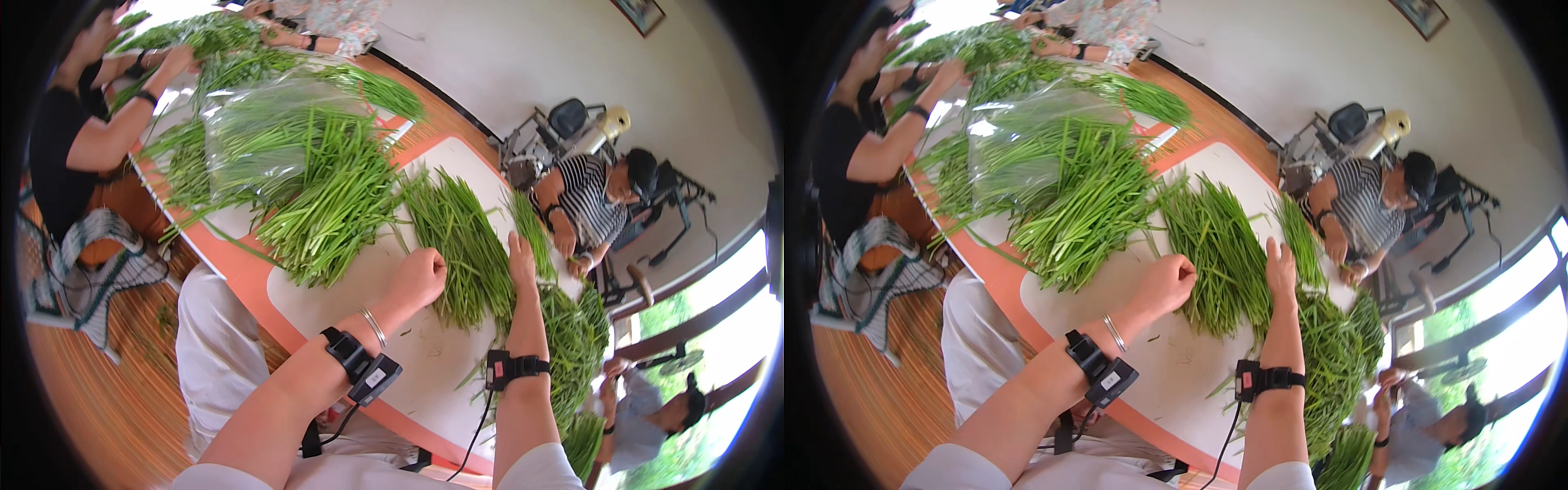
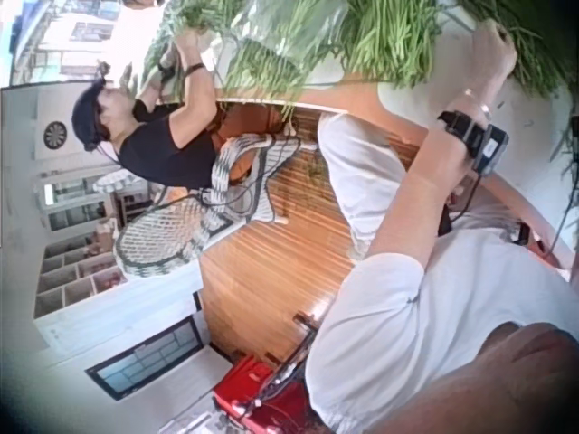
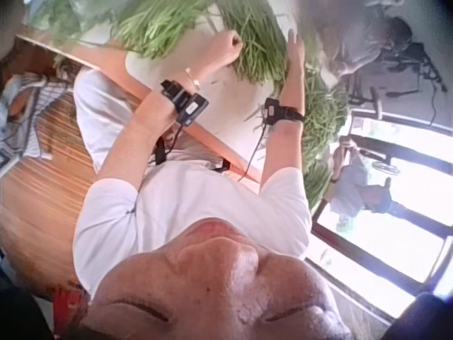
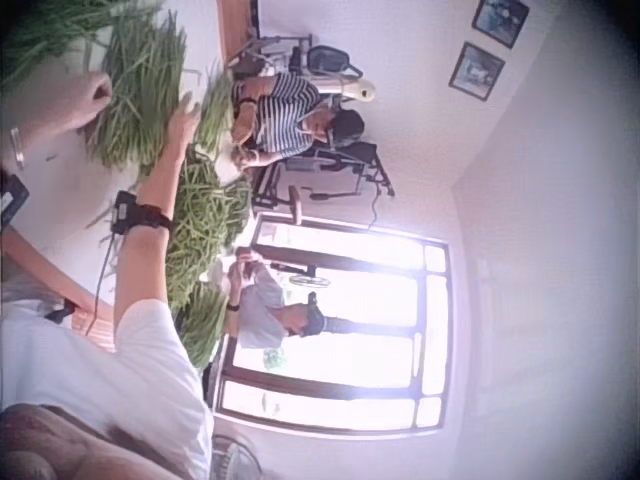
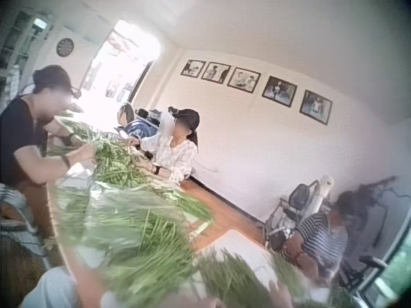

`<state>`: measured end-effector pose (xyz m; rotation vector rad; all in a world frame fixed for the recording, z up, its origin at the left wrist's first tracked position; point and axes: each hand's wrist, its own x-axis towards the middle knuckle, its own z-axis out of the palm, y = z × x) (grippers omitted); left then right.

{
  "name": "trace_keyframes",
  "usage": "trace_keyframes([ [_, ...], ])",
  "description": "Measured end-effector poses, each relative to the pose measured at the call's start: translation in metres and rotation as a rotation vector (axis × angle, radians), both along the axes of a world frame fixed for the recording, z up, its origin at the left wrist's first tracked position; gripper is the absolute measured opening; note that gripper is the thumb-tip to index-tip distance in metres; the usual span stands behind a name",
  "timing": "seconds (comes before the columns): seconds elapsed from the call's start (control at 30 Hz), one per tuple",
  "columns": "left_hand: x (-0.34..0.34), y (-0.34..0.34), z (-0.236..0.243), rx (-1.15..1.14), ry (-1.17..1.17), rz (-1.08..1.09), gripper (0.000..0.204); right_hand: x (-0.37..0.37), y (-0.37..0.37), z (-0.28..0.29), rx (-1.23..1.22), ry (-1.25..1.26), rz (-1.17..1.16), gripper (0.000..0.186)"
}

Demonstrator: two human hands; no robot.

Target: The person sorts bunches of green chives by hand at a table, picking through the stalks and organizing them into piles.

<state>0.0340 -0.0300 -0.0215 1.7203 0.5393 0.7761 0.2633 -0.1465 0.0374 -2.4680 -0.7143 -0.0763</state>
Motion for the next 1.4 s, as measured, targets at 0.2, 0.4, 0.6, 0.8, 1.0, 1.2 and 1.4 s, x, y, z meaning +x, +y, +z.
trace_keyframes([
  [0.2, -0.013, 0.004, 0.000, 0.120, 0.133, 0.164, 0.025, -0.034, 0.027, -0.003, -0.150, 0.283, 0.159, 0.069],
  [0.4, -0.015, 0.007, 0.008, -0.103, 0.030, -0.041, 0.028, -0.094, 0.039, 0.026, -0.021, 0.488, 0.324, 0.065],
  [0.6, -0.004, 0.005, -0.004, -0.036, -0.024, -0.304, 0.024, -0.111, 0.013, 0.062, 0.059, 0.297, 0.412, 0.062],
  [0.8, -0.015, 0.026, -0.001, -0.227, -0.039, 0.020, 0.017, -0.144, -0.027, 0.067, 0.020, 0.057, 0.301, 0.027],
  [1.0, -0.016, 0.018, 0.010, -0.242, -0.022, -0.050, 0.016, -0.195, -0.021, 0.062, -0.054, 0.046, 0.277, 0.017],
  [1.2, -0.022, 0.019, 0.020, -0.418, 0.010, -0.197, 0.021, -0.188, -0.013, 0.060, -0.183, 0.005, 0.210, 0.023],
  [1.4, -0.025, 0.018, 0.021, -0.537, 0.060, -0.223, 0.015, -0.179, -0.009, 0.058, -0.130, 0.001, 0.179, 0.024],
])
